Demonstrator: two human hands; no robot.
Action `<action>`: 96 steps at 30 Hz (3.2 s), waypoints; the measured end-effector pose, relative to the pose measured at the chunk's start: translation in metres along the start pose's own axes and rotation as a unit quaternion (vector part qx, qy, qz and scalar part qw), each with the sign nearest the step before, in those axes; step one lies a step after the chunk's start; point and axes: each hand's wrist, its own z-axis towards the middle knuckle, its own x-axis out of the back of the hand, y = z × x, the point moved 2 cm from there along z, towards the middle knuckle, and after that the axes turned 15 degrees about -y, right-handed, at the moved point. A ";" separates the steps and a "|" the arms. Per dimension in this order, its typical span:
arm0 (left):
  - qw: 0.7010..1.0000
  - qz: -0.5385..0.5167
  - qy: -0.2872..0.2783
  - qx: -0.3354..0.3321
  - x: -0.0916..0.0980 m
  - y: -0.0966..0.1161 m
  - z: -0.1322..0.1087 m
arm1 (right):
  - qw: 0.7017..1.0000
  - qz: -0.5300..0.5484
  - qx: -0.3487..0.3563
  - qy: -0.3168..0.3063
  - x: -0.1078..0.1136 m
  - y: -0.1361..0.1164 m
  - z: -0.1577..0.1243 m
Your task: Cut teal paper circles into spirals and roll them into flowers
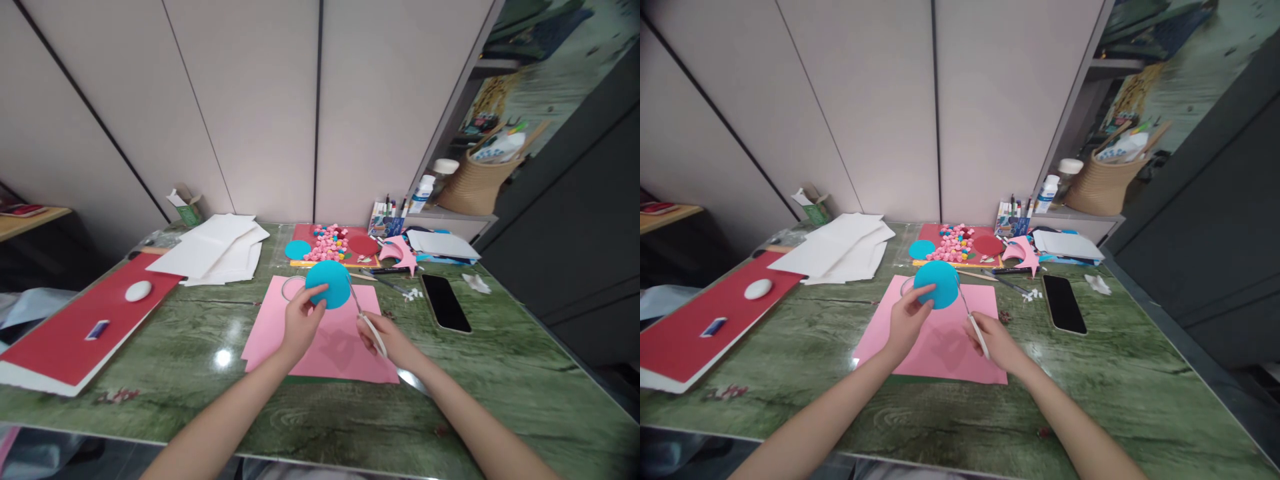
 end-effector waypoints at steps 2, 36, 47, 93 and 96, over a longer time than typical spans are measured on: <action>1.000 0.001 0.002 0.002 0.000 0.000 0.000 | 1.000 -0.004 -0.001 -0.002 0.000 0.000 0.000; 1.000 0.017 -0.011 -0.010 -0.004 0.003 -0.001 | 1.000 -0.006 0.004 0.001 -0.001 0.004 0.000; 1.000 0.002 0.002 -0.004 -0.004 0.001 -0.002 | 1.000 -0.010 0.008 -0.006 -0.002 0.004 -0.001; 1.000 -0.005 -0.013 -0.012 -0.006 -0.005 -0.001 | 1.000 0.015 -0.003 -0.004 0.000 0.010 0.002; 1.000 0.019 -0.019 -0.008 -0.004 -0.003 -0.001 | 1.000 0.014 0.001 -0.007 0.000 0.011 0.003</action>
